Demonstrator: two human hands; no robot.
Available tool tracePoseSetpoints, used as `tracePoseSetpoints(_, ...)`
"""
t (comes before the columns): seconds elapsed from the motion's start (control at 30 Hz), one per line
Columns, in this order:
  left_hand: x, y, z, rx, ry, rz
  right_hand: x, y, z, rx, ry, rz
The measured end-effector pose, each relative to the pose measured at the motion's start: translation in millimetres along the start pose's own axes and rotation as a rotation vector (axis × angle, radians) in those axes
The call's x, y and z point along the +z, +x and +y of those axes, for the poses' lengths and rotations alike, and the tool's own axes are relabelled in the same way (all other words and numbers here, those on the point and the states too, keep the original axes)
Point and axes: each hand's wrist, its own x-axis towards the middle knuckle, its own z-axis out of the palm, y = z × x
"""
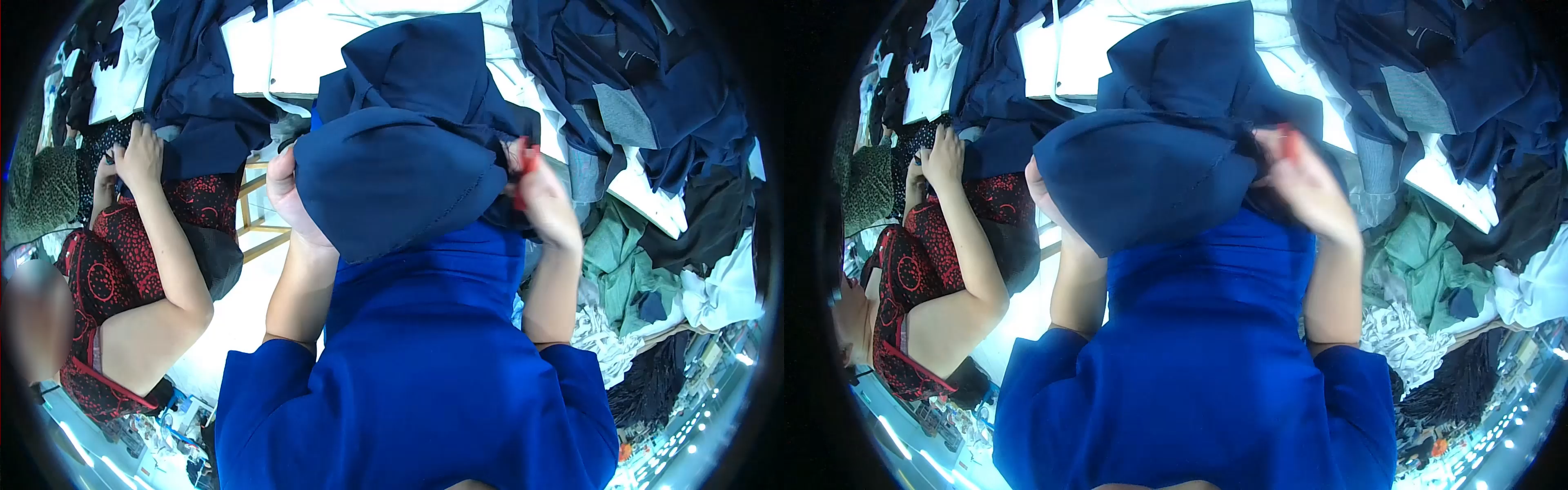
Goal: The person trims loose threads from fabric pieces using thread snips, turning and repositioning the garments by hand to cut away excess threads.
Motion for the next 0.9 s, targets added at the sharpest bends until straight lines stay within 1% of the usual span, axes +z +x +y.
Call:
tracePoseSetpoints(0.03,-1,0,2,0.014,-0.002,-0.001,9,0,3,0.110,0.075,0.033)
tracePoseSetpoints(0.07,-4,2,6,0.014,0.000,-0.005,22,9,-3,0.098,0.008,-0.010)
tracePoseSetpoints(0.1,-8,4,10,0.015,0.087,0.026,34,14,-8,0.108,0.007,0.093)
tracePoseSetpoints(0.13,-10,4,15,0.017,0.175,0.059,33,17,-3,0.054,0.122,0.117)
tracePoseSetpoints(0.17,-10,4,19,0.020,0.178,0.061,33,21,0,0.000,0.237,0.143)
tracePoseSetpoints(0.23,-9,5,26,0.092,0.373,0.212,25,21,-5,-0.029,0.263,0.270)
tracePoseSetpoints(0.27,-5,8,30,0.095,0.458,0.211,23,22,-12,-0.047,0.326,0.310)
tracePoseSetpoints(0.3,-2,9,33,0.115,0.599,0.230,18,20,-13,-0.074,0.376,0.322)
tracePoseSetpoints(0.33,2,12,35,0.135,0.740,0.246,8,15,-10,-0.090,0.329,0.327)
tracePoseSetpoints(0.37,0,17,35,0.160,0.995,0.340,6,13,-13,-0.091,0.326,0.332)
tracePoseSetpoints(0.4,-2,22,29,0.316,1.342,0.312,6,9,-19,-0.103,0.260,0.325)
tracePoseSetpoints(0.43,-3,25,28,0.442,1.661,0.126,6,7,-23,-0.113,0.194,0.316)
tracePoseSetpoints(0.47,11,24,26,0.470,1.813,-0.001,8,6,-25,-0.118,0.177,0.333)
tracePoseSetpoints(0.5,25,24,24,0.441,1.868,-0.184,8,4,-26,-0.117,0.174,0.331)
tracePoseSetpoints(0.57,35,35,8,0.401,1.774,-0.507,7,1,-28,-0.124,0.131,0.179)
tracePoseSetpoints(0.6,44,39,-5,0.389,1.759,-0.579,10,0,-32,-0.122,0.182,0.112)
tracePoseSetpoints(0.63,48,41,-15,0.316,1.867,-0.659,13,-1,-31,-0.127,0.169,0.106)
tracePoseSetpoints(0.67,49,43,-26,0.282,1.861,-0.659,14,-2,-31,-0.133,0.156,0.104)
tracePoseSetpoints(0.7,47,49,-37,0.246,1.733,-0.648,12,-3,-31,-0.155,0.134,0.060)
tracePoseSetpoints(0.77,45,53,-45,-0.078,1.646,-0.615,15,-5,-37,-0.138,0.126,0.098)
tracePoseSetpoints(0.8,40,57,-48,-0.063,1.582,-0.620,19,-5,-39,-0.121,0.120,0.132)
tracePoseSetpoints(0.83,38,56,-50,-0.065,1.576,-0.625,23,-1,-37,-0.174,0.072,0.271)
tracePoseSetpoints(0.9,39,49,-51,-0.159,1.416,-0.298,20,4,-31,-0.238,-0.060,0.557)
